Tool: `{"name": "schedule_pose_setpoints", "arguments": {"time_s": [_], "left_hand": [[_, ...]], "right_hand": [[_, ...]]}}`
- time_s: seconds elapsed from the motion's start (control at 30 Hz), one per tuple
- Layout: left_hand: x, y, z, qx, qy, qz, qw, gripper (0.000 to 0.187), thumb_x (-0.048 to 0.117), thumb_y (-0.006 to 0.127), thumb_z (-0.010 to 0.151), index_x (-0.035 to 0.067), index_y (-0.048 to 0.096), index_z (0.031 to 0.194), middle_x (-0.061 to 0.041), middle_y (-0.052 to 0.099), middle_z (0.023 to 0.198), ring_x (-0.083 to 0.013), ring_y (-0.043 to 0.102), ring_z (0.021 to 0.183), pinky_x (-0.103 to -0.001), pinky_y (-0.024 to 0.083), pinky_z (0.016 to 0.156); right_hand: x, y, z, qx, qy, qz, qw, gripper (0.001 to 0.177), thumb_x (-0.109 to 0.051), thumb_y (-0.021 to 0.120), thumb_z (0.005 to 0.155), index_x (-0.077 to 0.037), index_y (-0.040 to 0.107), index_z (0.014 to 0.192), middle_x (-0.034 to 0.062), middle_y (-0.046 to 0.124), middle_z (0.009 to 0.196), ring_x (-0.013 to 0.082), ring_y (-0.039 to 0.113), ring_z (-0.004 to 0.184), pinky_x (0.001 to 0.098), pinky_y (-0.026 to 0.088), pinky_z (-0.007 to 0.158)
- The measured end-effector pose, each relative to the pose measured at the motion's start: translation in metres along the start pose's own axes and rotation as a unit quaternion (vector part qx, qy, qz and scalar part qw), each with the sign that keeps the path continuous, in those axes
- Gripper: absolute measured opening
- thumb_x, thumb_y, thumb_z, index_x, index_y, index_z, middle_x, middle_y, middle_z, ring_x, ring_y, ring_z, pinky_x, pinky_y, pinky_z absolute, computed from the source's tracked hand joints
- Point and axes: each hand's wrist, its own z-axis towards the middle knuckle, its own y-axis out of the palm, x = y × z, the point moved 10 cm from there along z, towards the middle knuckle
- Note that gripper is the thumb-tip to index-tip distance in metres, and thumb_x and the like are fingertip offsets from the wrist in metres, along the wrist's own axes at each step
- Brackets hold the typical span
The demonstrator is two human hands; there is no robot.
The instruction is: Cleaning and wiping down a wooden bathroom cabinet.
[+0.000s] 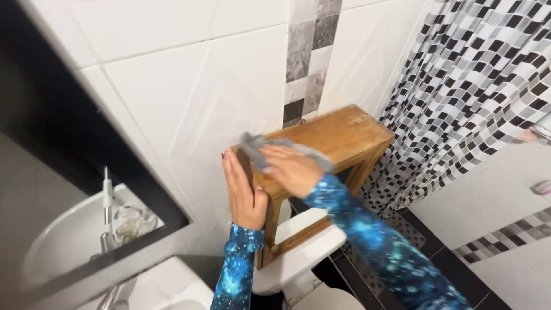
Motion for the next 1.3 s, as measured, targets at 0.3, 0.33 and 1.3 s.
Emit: {"name": "schedule_pose_setpoints", "arguments": {"time_s": [0.3,0.33,1.3], "left_hand": [[0.005,0.011,0.010,-0.044,-0.021,-0.059,0.997,0.083,0.011,0.038,0.078,-0.006,0.030,0.159,-0.023,0.033,0.167,-0.0430,0.016,0.162,-0.052,0.010,0.134],[0.004,0.012,0.010,-0.040,-0.020,-0.062,0.997,0.082,0.012,0.038,0.079,-0.006,0.029,0.159,-0.023,0.033,0.167,-0.0432,0.015,0.162,-0.052,0.009,0.134],[0.015,0.001,0.003,-0.112,0.016,0.022,0.993,0.060,0.014,0.041,0.088,0.003,0.056,0.145,-0.017,0.054,0.148,-0.0419,0.042,0.148,-0.048,0.031,0.125]], "right_hand": [[0.276,-0.072,-0.094,0.070,0.302,-0.121,0.943,0.045,-0.029,0.037,0.108,-0.001,0.066,0.128,0.0200,0.066,0.131,0.0346,0.061,0.122,0.0477,0.041,0.111],[0.291,-0.074,-0.095,0.110,0.293,-0.151,0.938,0.045,-0.030,0.041,0.105,0.002,0.064,0.127,0.0216,0.065,0.131,0.0373,0.060,0.121,0.0480,0.041,0.106],[0.226,-0.105,-0.137,0.172,0.387,-0.159,0.892,0.037,-0.020,0.042,0.108,-0.004,0.074,0.099,0.0134,0.075,0.102,0.0307,0.070,0.099,0.0472,0.046,0.106]]}}
